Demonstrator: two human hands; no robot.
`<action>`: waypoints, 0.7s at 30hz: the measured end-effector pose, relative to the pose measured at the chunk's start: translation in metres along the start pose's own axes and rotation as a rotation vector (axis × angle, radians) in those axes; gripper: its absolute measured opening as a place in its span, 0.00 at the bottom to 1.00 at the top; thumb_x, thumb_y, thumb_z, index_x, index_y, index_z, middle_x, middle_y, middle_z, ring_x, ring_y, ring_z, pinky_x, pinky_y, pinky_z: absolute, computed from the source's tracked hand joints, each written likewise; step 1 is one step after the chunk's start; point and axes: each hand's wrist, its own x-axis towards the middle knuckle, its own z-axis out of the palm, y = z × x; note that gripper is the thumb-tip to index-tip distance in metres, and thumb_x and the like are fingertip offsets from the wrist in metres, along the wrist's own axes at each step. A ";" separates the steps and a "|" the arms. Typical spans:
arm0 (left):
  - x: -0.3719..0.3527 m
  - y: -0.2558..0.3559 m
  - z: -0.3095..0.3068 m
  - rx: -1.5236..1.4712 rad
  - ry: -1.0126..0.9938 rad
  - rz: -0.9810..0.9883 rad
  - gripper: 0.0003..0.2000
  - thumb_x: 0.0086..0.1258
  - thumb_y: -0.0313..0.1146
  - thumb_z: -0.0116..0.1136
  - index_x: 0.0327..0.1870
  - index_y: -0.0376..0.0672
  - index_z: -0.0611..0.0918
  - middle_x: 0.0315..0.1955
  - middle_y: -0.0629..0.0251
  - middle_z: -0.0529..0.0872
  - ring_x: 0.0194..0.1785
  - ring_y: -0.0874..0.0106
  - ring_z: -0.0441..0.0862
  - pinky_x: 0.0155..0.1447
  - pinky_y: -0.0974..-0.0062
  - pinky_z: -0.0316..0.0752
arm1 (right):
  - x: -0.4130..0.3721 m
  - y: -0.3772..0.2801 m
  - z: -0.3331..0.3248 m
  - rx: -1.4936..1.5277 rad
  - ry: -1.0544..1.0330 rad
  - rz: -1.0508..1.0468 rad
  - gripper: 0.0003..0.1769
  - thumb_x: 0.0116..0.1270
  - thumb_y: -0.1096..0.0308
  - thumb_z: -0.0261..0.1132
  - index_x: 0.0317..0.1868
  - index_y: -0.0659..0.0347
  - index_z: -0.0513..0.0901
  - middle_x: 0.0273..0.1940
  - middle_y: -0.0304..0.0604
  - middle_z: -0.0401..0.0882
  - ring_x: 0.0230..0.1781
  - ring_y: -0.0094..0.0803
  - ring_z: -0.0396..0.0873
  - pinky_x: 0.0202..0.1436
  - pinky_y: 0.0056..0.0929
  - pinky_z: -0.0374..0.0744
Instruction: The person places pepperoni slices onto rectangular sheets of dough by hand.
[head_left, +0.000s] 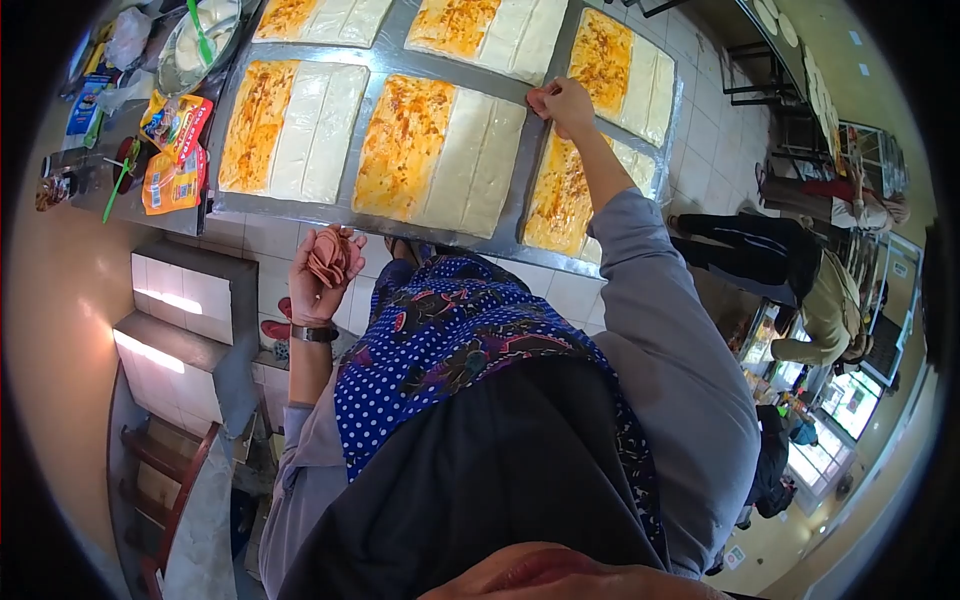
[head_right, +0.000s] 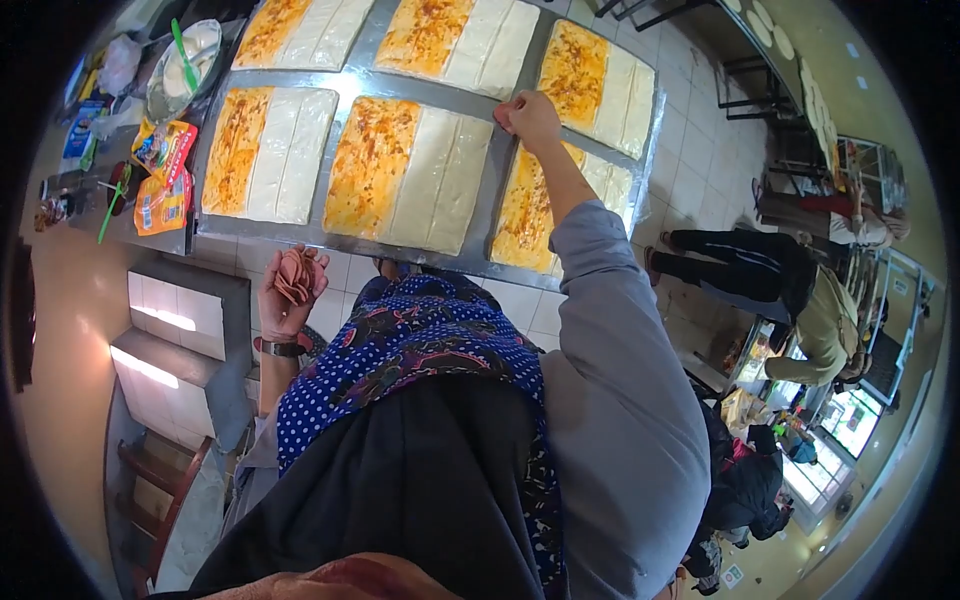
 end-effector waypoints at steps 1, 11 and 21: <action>0.001 0.001 0.000 -0.002 -0.026 -0.002 0.21 0.73 0.47 0.46 0.54 0.38 0.74 0.49 0.56 0.78 0.58 0.57 0.75 0.51 0.62 0.80 | 0.004 0.010 0.000 0.000 0.002 0.002 0.12 0.54 0.67 0.65 0.39 0.60 0.85 0.30 0.46 0.84 0.33 0.34 0.84 0.38 0.30 0.80; 0.012 0.007 0.016 0.053 -0.040 -0.074 0.19 0.75 0.46 0.43 0.52 0.38 0.74 0.47 0.57 0.77 0.58 0.58 0.75 0.52 0.61 0.80 | -0.062 0.093 -0.012 0.187 -0.072 -0.096 0.11 0.52 0.69 0.70 0.34 0.64 0.81 0.29 0.42 0.82 0.30 0.27 0.80 0.37 0.26 0.78; 0.020 0.011 0.023 0.071 -0.111 -0.090 0.20 0.75 0.47 0.43 0.52 0.37 0.73 0.46 0.56 0.77 0.57 0.57 0.75 0.51 0.62 0.81 | -0.056 0.071 -0.010 -0.213 0.179 -0.108 0.13 0.55 0.59 0.66 0.35 0.59 0.83 0.39 0.45 0.79 0.40 0.41 0.80 0.42 0.37 0.77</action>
